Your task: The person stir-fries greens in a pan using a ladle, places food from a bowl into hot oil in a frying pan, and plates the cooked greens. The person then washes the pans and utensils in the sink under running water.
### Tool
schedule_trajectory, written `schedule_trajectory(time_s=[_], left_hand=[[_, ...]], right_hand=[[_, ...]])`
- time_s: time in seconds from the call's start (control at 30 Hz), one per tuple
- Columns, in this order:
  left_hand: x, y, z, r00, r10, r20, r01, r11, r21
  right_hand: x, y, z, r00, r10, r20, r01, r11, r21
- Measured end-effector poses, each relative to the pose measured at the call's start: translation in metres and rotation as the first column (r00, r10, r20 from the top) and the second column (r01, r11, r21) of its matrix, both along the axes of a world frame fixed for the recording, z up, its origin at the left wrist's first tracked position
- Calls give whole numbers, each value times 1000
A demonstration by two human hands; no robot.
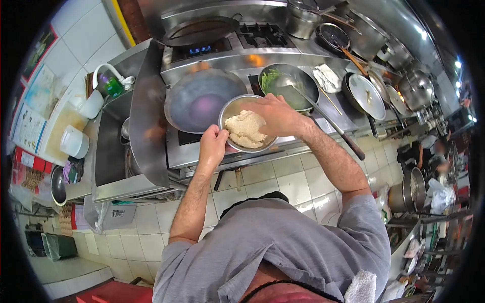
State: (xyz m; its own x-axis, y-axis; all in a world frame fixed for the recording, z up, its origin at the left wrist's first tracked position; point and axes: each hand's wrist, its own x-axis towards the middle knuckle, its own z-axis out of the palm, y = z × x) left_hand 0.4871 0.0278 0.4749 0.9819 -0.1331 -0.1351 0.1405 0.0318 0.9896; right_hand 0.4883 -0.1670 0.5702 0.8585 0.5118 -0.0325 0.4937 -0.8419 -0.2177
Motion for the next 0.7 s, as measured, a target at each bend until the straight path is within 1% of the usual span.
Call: schedule_trajectory(time_s=[0.07,0.1,0.13,0.2,0.27,0.33,0.4,0.47,0.53,0.57,0.63,0.67,0.7], left_hand=[[14,0,5,1000,2,12,-2,1000,-6],[20,0,9,1000,4,22,-4,1000,-30],[26,-1,16,999,20,31,-19,999,-31],[41,-3,27,999,41,-24,-43,995,-91],[60,-4,31,998,66,-2,-66,995,-78],[81,-7,32,993,121,17,-118,988,-99],[105,-11,35,988,155,25,-152,985,-87],[132,-18,39,978,208,31,-203,971,-124],[163,-23,44,974,221,48,-217,972,-91],[176,-26,46,974,220,52,-217,974,-65],[203,-35,50,966,256,43,-252,964,-86],[215,-39,52,959,283,27,-278,954,-111],[225,-42,53,954,299,31,-294,949,-111]], right_hand=[[20,2,7,1000,12,-6,-12,1000,-21],[31,3,14,998,32,-53,-35,998,-57],[40,4,18,998,48,-45,-50,997,-59],[60,3,25,991,88,-103,-96,992,-82],[87,-2,26,986,135,-97,-142,988,-68],[121,-4,21,984,164,-67,-161,986,39],[151,-6,23,977,205,-60,-204,979,22],[184,-8,31,969,242,-49,-241,970,8],[225,-9,42,935,310,-173,-286,946,152],[249,-10,40,931,323,-170,-297,942,158],[300,-8,35,932,287,-223,-288,957,27],[318,-7,38,929,301,-218,-302,953,26],[335,-5,40,919,305,-250,-319,948,-18]])
